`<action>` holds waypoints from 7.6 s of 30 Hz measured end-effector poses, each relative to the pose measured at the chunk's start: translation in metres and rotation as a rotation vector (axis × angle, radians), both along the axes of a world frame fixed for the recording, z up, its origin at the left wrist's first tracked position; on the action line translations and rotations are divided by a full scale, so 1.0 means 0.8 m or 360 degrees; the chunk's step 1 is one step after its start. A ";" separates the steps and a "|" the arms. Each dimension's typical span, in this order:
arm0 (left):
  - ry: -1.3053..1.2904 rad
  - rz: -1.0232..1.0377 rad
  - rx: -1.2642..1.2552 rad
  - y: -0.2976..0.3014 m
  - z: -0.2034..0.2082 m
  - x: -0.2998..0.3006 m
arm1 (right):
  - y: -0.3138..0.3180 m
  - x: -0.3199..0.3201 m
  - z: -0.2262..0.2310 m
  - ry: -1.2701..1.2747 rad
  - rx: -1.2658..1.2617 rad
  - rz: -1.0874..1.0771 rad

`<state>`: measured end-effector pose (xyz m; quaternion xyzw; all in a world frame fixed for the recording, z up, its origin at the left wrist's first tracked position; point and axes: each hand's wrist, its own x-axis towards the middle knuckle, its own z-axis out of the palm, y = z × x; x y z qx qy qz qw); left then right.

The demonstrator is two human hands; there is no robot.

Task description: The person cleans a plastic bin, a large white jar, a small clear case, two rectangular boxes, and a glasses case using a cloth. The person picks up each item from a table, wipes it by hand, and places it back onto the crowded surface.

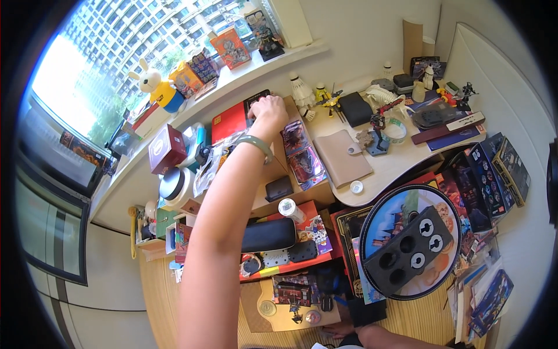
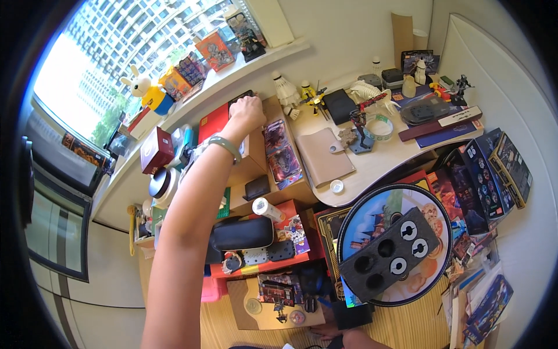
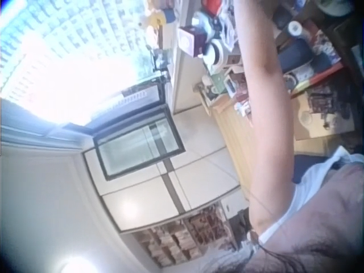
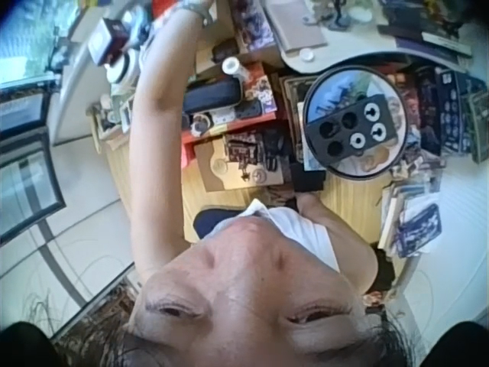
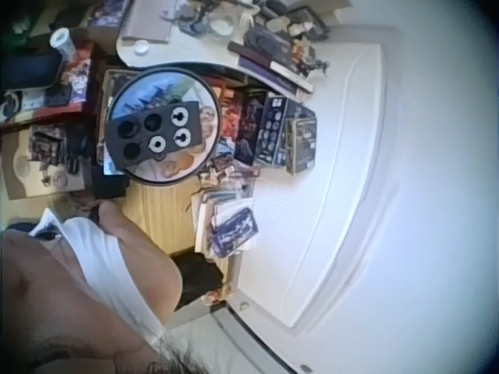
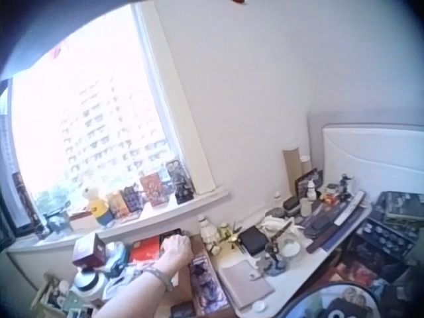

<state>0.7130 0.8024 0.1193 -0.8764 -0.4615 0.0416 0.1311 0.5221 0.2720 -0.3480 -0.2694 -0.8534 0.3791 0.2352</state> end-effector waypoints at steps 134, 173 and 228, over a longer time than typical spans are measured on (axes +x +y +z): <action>-0.4315 0.1313 0.0323 -0.887 -0.109 -0.798 | -0.016 -0.501 0.510 0.0136 -0.0340 0.0389; -0.3858 0.1499 0.1410 -0.867 -0.092 -0.791 | -0.103 -0.441 0.525 0.0826 -0.0601 -0.0375; -0.1948 0.1590 0.0758 -0.901 -0.117 -0.792 | -0.085 -0.485 0.507 0.0583 0.0298 0.0162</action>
